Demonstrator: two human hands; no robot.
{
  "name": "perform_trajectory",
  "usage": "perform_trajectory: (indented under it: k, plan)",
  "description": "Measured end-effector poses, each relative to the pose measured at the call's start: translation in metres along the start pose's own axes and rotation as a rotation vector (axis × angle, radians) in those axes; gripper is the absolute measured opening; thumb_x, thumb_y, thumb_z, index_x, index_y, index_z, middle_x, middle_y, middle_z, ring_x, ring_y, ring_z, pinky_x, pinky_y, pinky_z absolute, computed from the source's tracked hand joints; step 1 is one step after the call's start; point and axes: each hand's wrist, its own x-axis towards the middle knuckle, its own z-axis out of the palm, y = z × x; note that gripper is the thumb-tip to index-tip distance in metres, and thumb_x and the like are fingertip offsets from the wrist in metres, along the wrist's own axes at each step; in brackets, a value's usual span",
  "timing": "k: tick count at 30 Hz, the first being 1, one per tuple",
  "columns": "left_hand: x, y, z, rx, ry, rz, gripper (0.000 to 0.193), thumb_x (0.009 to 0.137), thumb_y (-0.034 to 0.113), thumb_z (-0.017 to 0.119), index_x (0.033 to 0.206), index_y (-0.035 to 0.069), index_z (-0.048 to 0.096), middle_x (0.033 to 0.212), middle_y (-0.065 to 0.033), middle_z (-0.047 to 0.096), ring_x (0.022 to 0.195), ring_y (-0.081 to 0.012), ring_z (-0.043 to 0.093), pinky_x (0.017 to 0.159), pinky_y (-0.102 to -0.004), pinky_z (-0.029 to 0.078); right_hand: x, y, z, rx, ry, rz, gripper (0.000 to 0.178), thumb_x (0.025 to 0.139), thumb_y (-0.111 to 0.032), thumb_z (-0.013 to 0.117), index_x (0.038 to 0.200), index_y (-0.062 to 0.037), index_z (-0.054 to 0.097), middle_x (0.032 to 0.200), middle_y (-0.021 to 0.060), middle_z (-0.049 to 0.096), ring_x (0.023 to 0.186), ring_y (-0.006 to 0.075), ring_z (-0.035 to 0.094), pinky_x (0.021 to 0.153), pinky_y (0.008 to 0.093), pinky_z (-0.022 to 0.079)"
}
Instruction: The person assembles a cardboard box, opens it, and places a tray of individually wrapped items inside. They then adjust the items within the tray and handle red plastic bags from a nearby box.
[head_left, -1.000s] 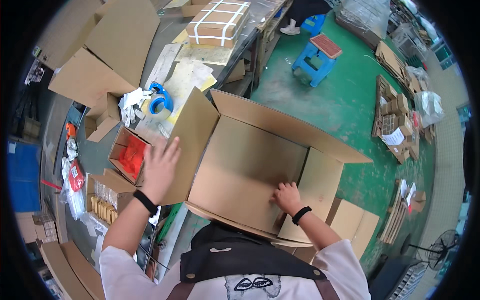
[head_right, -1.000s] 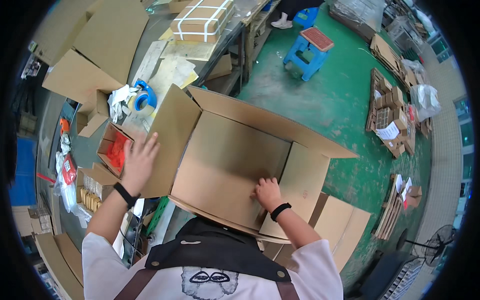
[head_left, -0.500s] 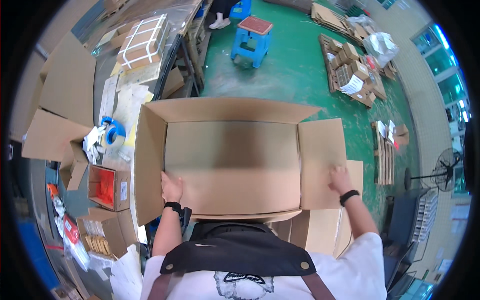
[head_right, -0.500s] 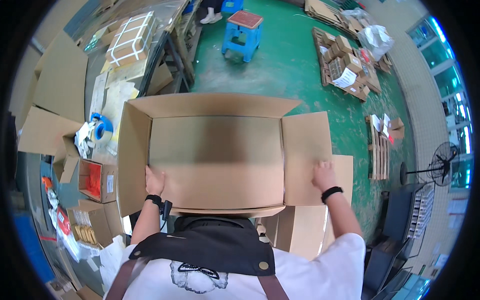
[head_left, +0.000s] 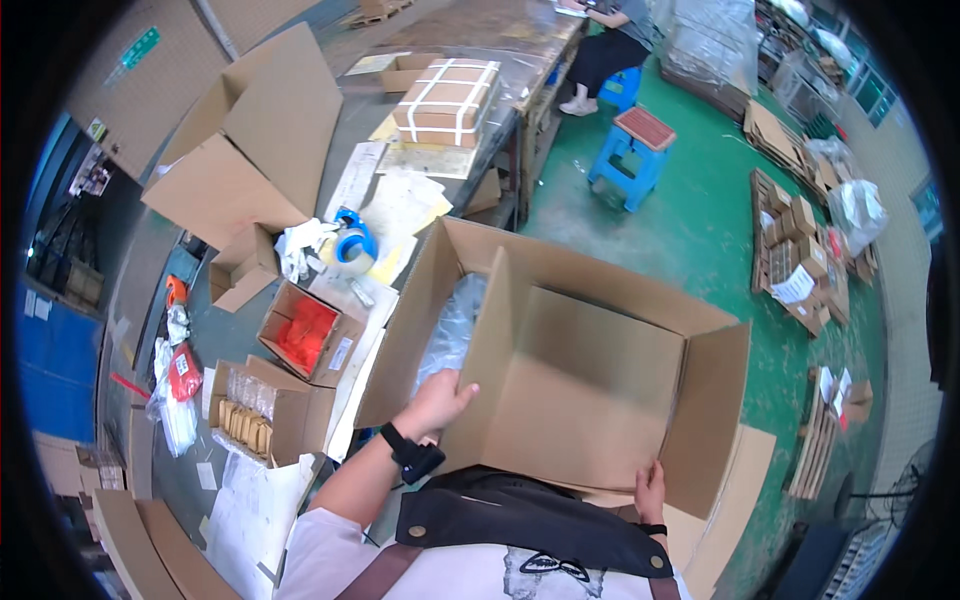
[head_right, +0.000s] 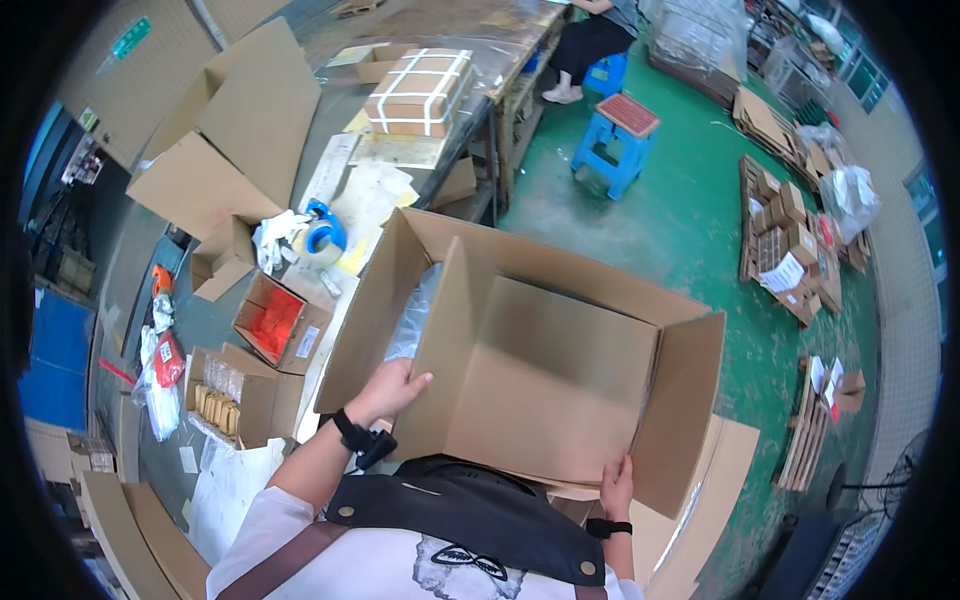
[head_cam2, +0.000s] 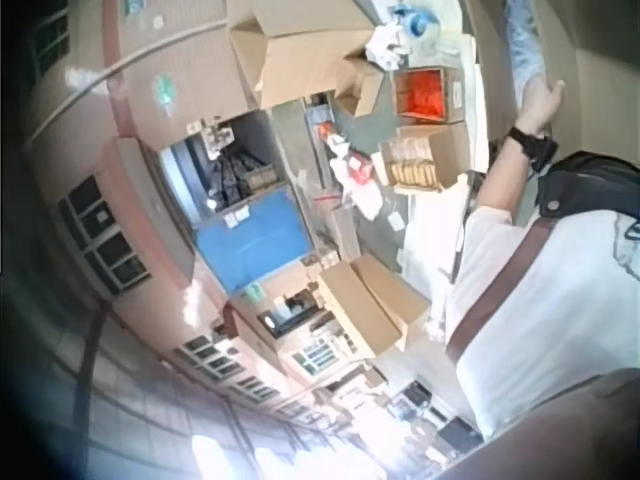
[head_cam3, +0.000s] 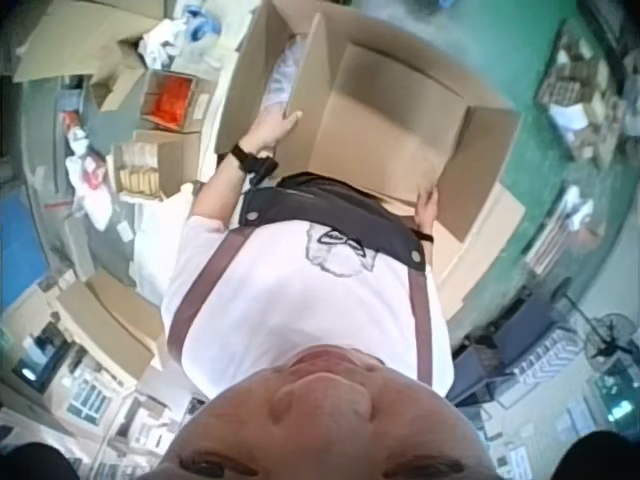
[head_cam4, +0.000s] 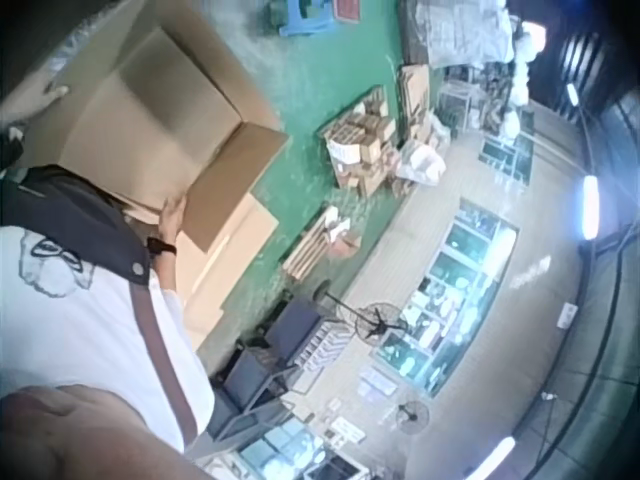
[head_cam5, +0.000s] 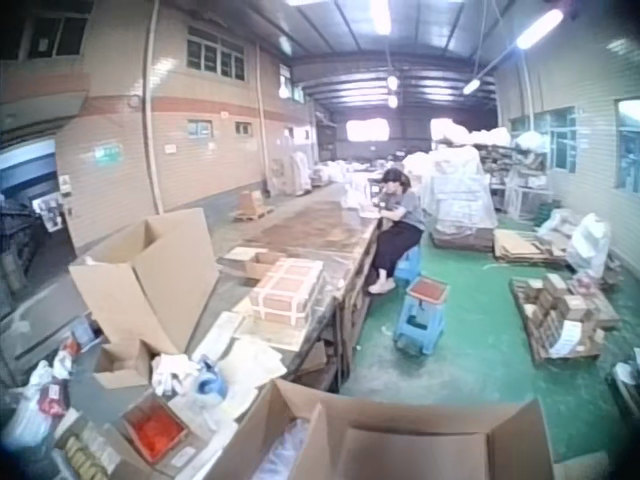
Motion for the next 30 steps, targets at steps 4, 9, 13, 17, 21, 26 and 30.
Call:
perform_trajectory:
  k: [4, 9, 13, 17, 21, 26, 30]
  plan:
    - [-0.051, 0.006, -0.067, -0.716, -0.010, 0.091, 0.027, 0.093, 0.025, 0.060, 0.102, 0.000, 0.066, 0.089, -0.0058, 0.068, 0.077, -0.0142, 0.063, 0.071, -0.0277, 0.048, 0.013, 0.003, -0.005, 0.167, -0.061, 0.124, 0.053, 0.093, -0.020, 0.057, 0.136, 0.0043, 0.038, 0.137, 0.0217, 0.046, 0.128, 0.0293, 0.045, 0.107, 0.0381, 0.035]
    - [-0.053, -0.012, -0.142, -1.327, 0.327, 0.144, 0.032, 0.096, 0.021, 0.054, 0.119, -0.001, 0.056, 0.106, -0.0075, 0.065, 0.095, -0.0166, 0.063, 0.081, -0.0317, 0.052, 0.023, 0.014, -0.002, 0.031, -0.018, 0.045, 0.045, 0.090, -0.021, 0.061, 0.127, 0.0025, 0.049, 0.124, 0.0207, 0.056, 0.117, 0.0299, 0.053, 0.098, 0.0391, 0.042]
    - [0.035, -0.059, -0.153, -1.792, 0.514, 0.073, 0.034, 0.101, 0.020, 0.044, 0.129, 0.000, 0.044, 0.126, -0.0136, 0.056, 0.107, -0.0253, 0.060, 0.093, -0.0385, 0.051, 0.022, -0.008, 0.004, -0.128, -0.018, 0.044, 0.042, 0.088, -0.022, 0.063, 0.121, 0.0014, 0.055, 0.118, 0.0199, 0.060, 0.112, 0.0304, 0.057, 0.094, 0.0392, 0.045]
    - [0.114, -0.090, -0.186, -1.798, 0.893, -0.005, 0.032, 0.102, 0.021, 0.038, 0.127, 0.002, 0.044, 0.127, -0.0145, 0.055, 0.114, -0.0281, 0.056, 0.097, -0.0446, 0.048, 0.024, -0.014, 0.011, -0.121, -0.061, 0.031, 0.042, 0.087, -0.024, 0.064, 0.121, -0.0006, 0.056, 0.117, 0.0183, 0.061, 0.110, 0.0290, 0.058, 0.093, 0.0389, 0.046]
    - [0.127, -0.115, -0.185, -1.971, 0.502, -0.170, 0.047, 0.101, 0.031, 0.038, 0.136, 0.000, 0.035, 0.141, -0.0199, 0.040, 0.133, -0.0344, 0.036, 0.111, -0.0486, 0.031, 0.016, -0.022, 0.017, -0.169, -0.041, -0.128, 0.042, 0.086, -0.025, 0.066, 0.120, -0.0019, 0.058, 0.114, 0.0167, 0.062, 0.107, 0.0280, 0.058, 0.092, 0.0383, 0.046]
    - [0.014, 0.054, -0.081, -1.211, 0.230, 0.357, 0.041, 0.096, 0.028, 0.052, 0.128, 0.003, 0.047, 0.129, -0.0130, 0.052, 0.111, -0.0206, 0.054, 0.092, -0.0350, 0.046, 0.007, -0.084, 0.013, 0.115, 0.017, -0.089, 0.036, 0.084, -0.016, 0.068, 0.113, 0.0019, 0.059, 0.102, 0.0140, 0.066, 0.098, 0.0225, 0.063, 0.082, 0.0343, 0.051]
    - [0.017, 0.049, 0.037, -0.145, -0.213, 0.455, 0.028, 0.084, 0.024, 0.065, 0.107, 0.009, 0.061, 0.107, -0.0089, 0.064, 0.098, -0.0247, 0.061, 0.081, -0.0362, 0.049, 0.044, -0.190, 0.089, -0.343, -0.064, -0.650, 0.055, 0.073, -0.021, 0.076, 0.121, -0.0031, 0.056, 0.126, 0.0217, 0.052, 0.121, 0.0361, 0.047, 0.101, 0.0441, 0.039]
